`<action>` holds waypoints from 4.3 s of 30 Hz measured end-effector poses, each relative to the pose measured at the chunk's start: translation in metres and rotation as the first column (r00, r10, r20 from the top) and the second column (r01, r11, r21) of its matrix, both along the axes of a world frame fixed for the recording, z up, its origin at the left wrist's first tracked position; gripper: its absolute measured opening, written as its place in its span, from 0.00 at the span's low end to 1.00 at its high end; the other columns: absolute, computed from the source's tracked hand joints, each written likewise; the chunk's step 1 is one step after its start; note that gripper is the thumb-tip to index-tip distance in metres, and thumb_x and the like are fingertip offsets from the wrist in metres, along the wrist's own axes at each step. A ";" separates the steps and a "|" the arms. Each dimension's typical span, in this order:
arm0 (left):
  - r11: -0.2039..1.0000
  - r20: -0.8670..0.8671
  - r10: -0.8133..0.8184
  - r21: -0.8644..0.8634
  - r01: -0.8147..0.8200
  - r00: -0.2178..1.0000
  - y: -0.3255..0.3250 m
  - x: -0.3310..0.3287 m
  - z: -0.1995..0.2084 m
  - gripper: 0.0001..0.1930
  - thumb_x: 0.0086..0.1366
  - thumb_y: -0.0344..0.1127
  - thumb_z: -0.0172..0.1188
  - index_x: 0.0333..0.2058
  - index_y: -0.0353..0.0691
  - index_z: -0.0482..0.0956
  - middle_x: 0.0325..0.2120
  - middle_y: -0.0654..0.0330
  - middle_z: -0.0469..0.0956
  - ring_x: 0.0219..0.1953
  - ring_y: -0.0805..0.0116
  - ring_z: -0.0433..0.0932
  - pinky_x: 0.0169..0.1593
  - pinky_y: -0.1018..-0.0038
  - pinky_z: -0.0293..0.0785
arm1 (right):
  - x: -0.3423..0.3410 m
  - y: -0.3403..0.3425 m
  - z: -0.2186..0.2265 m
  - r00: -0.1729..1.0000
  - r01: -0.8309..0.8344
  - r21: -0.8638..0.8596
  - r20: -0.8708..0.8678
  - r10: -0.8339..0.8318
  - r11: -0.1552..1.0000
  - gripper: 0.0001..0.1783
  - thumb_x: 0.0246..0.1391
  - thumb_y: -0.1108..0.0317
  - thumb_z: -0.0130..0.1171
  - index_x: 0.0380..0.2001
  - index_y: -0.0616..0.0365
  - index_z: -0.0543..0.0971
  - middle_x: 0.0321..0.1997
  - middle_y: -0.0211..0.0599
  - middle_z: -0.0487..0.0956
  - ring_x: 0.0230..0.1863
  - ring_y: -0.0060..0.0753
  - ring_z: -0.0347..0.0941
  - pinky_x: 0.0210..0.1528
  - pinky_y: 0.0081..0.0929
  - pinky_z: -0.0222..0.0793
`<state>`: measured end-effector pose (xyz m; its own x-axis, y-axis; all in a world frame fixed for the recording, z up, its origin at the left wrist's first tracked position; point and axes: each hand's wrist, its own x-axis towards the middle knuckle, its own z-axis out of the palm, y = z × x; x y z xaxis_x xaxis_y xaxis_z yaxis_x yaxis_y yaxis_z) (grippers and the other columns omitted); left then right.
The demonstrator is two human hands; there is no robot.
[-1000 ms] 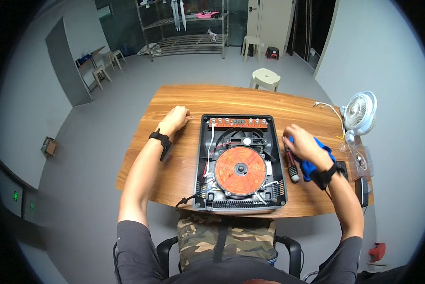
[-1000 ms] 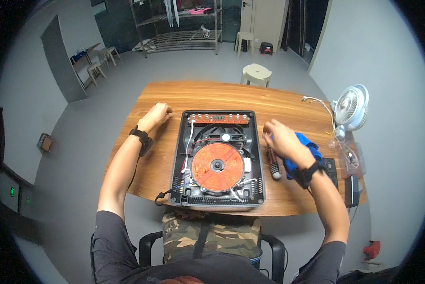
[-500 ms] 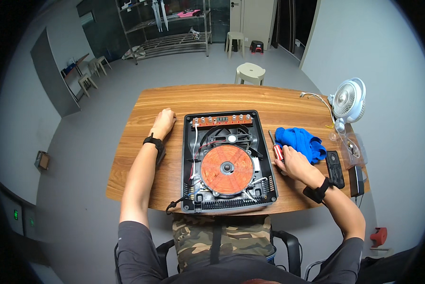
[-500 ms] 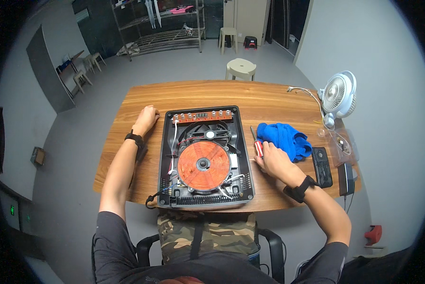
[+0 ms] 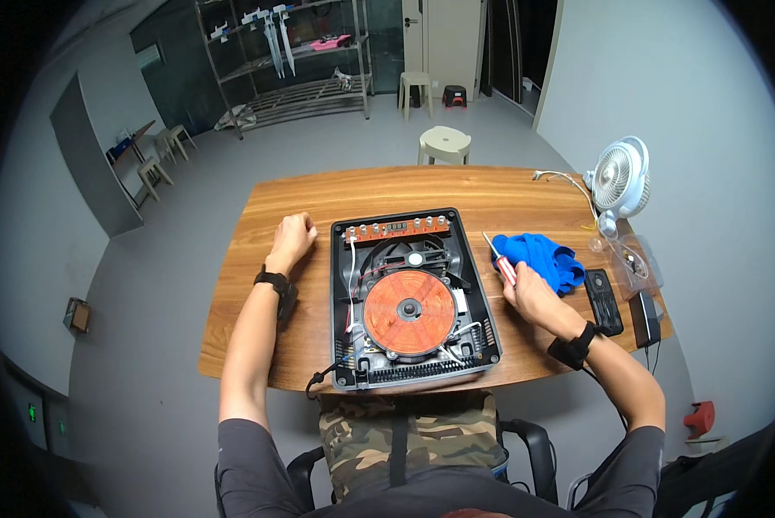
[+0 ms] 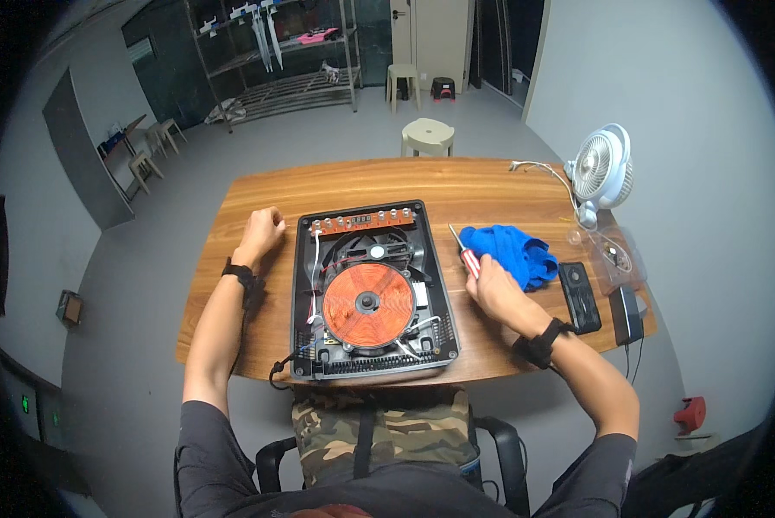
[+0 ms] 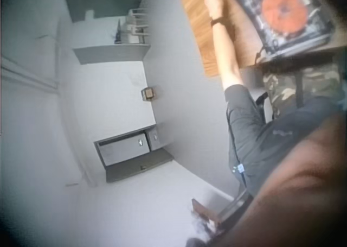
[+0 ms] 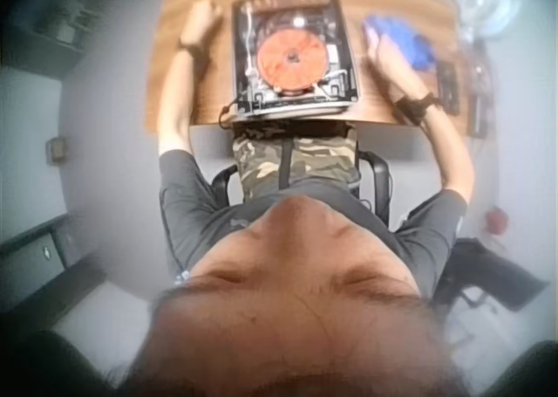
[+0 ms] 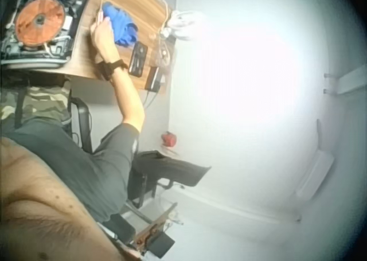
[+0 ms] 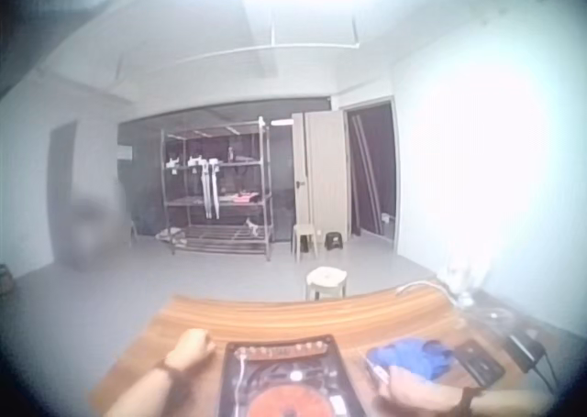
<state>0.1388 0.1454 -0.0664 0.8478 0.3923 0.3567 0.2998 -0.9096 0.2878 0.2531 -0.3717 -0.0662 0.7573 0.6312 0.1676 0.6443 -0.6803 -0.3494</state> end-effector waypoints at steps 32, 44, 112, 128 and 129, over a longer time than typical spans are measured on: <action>0.630 0.181 -0.456 -0.626 0.460 0.871 -0.155 -0.068 0.079 0.07 0.67 0.25 0.64 0.42 0.30 0.85 0.37 0.57 0.86 0.38 0.73 0.84 0.45 0.76 0.82 | -0.046 0.061 0.072 0.842 -0.536 0.159 0.025 0.540 0.829 0.18 0.62 0.59 0.57 0.46 0.61 0.69 0.43 0.51 0.73 0.45 0.59 0.74 0.44 0.48 0.72; 0.508 0.215 -0.435 -0.743 0.435 0.875 -0.152 -0.062 0.070 0.09 0.69 0.28 0.64 0.43 0.28 0.84 0.33 0.55 0.86 0.36 0.72 0.85 0.40 0.77 0.82 | -0.045 0.058 0.069 0.842 -0.515 0.257 -0.030 0.539 0.818 0.17 0.61 0.62 0.58 0.46 0.62 0.72 0.40 0.53 0.78 0.42 0.56 0.76 0.44 0.42 0.73; 0.915 -0.286 -0.398 -0.055 0.400 0.871 -0.161 0.108 0.056 0.15 0.45 0.34 0.79 0.33 0.40 0.88 0.33 0.51 0.86 0.41 0.52 0.85 0.45 0.61 0.80 | 0.065 0.117 0.169 0.947 -0.314 0.090 0.107 0.304 0.945 0.20 0.58 0.58 0.70 0.43 0.62 0.76 0.32 0.44 0.83 0.36 0.32 0.81 0.40 0.32 0.76; 0.917 -0.298 -0.391 -0.049 0.395 0.871 -0.162 0.109 0.056 0.15 0.46 0.35 0.80 0.34 0.41 0.88 0.34 0.51 0.86 0.42 0.52 0.85 0.46 0.60 0.80 | 0.068 0.125 0.169 0.930 -0.345 0.025 0.143 0.338 0.938 0.22 0.57 0.58 0.71 0.43 0.63 0.75 0.33 0.48 0.83 0.36 0.38 0.83 0.39 0.33 0.77; 0.918 -0.298 -0.390 -0.053 0.393 0.871 -0.162 0.109 0.055 0.15 0.46 0.35 0.80 0.34 0.41 0.88 0.34 0.51 0.86 0.42 0.52 0.85 0.46 0.60 0.80 | 0.069 0.127 0.169 0.927 -0.351 0.018 0.143 0.345 0.936 0.23 0.57 0.58 0.71 0.43 0.63 0.75 0.33 0.49 0.83 0.36 0.39 0.83 0.39 0.33 0.77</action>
<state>0.2481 -0.0165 -0.0113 0.9978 0.0042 0.0665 -0.0114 -0.9724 0.2331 0.3223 -0.2449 0.1031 0.4593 0.8413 0.2852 0.8812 -0.3910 -0.2658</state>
